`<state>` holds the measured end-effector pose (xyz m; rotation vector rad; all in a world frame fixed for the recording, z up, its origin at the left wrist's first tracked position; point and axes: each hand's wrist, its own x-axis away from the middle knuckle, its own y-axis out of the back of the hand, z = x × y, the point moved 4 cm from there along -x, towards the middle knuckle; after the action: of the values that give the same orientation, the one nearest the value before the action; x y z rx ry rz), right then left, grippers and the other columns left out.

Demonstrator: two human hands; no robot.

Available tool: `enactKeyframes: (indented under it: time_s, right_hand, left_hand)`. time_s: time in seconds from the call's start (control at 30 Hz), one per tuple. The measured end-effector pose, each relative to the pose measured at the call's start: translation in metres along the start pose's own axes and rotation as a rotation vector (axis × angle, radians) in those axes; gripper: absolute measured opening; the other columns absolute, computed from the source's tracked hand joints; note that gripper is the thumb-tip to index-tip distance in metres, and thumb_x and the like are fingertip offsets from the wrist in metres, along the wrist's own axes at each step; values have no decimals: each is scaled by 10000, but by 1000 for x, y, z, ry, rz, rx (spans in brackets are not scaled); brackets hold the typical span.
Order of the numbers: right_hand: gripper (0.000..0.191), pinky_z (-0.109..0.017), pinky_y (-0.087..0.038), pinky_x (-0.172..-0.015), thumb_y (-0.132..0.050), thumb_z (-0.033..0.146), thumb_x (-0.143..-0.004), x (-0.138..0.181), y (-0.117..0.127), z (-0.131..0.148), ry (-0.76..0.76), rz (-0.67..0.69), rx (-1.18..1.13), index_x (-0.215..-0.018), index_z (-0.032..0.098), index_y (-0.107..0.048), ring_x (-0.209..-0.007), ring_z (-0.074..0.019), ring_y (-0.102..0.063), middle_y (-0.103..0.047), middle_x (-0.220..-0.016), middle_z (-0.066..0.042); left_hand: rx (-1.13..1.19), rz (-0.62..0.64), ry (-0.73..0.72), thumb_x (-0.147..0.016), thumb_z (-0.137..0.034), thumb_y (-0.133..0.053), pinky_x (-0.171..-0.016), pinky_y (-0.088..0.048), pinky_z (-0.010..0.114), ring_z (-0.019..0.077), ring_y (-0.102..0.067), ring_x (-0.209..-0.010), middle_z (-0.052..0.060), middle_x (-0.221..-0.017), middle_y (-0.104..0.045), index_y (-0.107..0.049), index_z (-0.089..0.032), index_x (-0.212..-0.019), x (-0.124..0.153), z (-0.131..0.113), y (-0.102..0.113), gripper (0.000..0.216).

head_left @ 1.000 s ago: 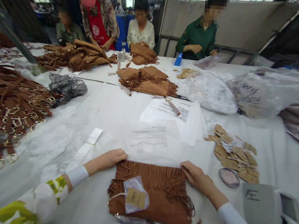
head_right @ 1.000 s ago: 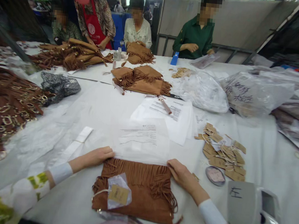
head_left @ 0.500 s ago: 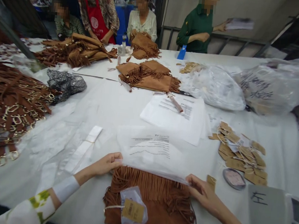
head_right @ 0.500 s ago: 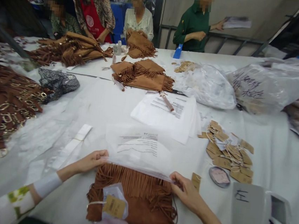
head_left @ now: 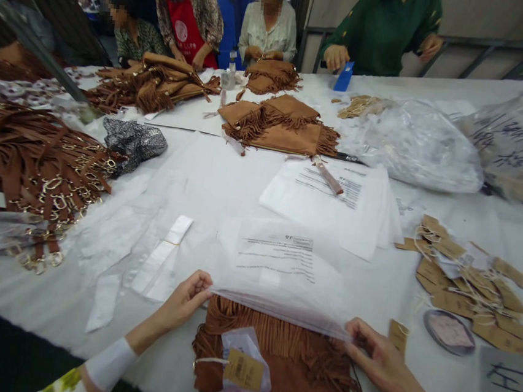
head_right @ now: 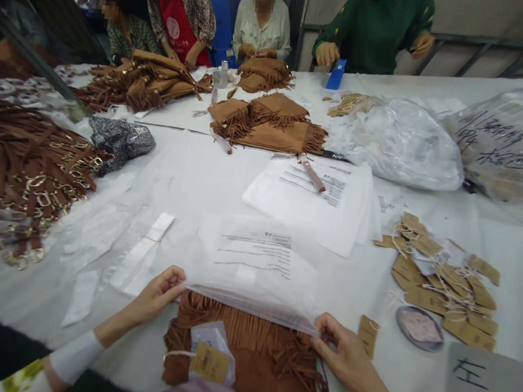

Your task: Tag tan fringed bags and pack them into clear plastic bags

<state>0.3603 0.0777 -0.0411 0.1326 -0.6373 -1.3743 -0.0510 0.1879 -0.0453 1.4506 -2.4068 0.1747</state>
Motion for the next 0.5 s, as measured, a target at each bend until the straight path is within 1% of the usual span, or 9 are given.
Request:
enactKeyframes:
  time_s: [0.03, 0.1, 0.2, 0.27, 0.33, 0.37, 0.43, 0.5]
  right_hand:
    - [259, -261, -409, -569, -547, 449, -811, 0, 0, 0, 5, -5, 1, -728, 215, -473, -618, -142, -496, -501, -642, 30]
    - [264, -261, -411, -568, -546, 456, -808, 0, 1, 1, 3, 2, 1, -730, 214, -476, -618, -143, -498, -498, -639, 31]
    - [258, -265, -424, -582, -545, 460, -807, 0, 0, 5, -17, 36, -11, -760, 213, -488, -630, -147, -512, -519, -655, 25]
    - [246, -265, -427, -583, -546, 450, -803, 1, -1, 8, -29, 46, -12, -761, 215, -488, -633, -148, -517, -532, -658, 23]
    - [229, -258, -418, -573, -551, 427, -791, 2, -3, 8, -39, 19, 11, -738, 218, -474, -620, -143, -509, -523, -641, 29]
    - [223, -254, -409, -562, -558, 412, -780, 3, -4, 8, -41, -8, 31, -717, 221, -463, -605, -139, -498, -508, -623, 35]
    - [217, -247, -391, -542, -569, 378, -751, 5, -5, 7, -32, -69, 80, -671, 226, -437, -571, -130, -470, -471, -585, 48]
    - [215, -245, -378, -527, -567, 352, -726, 11, -6, 5, -6, -121, 123, -634, 230, -416, -543, -125, -448, -447, -559, 53]
  left_hand:
    - [52, 14, 29, -835, -440, -602, -651, -378, 235, 111, -504, -700, -34, -775, -525, -478, -207, -982, 2, -1, -2, 303]
    - [130, 62, 80, -813, -440, -627, -633, -369, 226, 103, -501, -685, -36, -777, -526, -460, -209, -1018, 3, -5, -4, 352]
    - [130, 122, 91, -728, -378, -714, -641, -371, 223, 109, -511, -708, -37, -789, -543, -446, -210, -975, 4, -12, -7, 402]
    - [-15, 101, 47, -697, -329, -723, -621, -360, 218, 107, -494, -682, -53, -742, -531, -453, -210, -899, 3, -14, -8, 358]
    - [-265, 20, -59, -731, -291, -663, -567, -315, 212, 93, -435, -599, -72, -636, -472, -458, -202, -756, 5, -15, -10, 225]
    - [-374, -20, -120, -753, -273, -626, -551, -295, 215, 88, -405, -569, -74, -597, -440, -444, -199, -684, 6, -16, -11, 209]
    - [-501, -83, -225, -782, -261, -585, -542, -283, 222, 86, -378, -543, -68, -565, -415, -411, -198, -604, 13, -17, -14, 258]
    - [-551, -106, -305, -792, -285, -601, -550, -302, 231, 96, -394, -548, -54, -571, -443, -419, -203, -600, 23, -18, -16, 277]
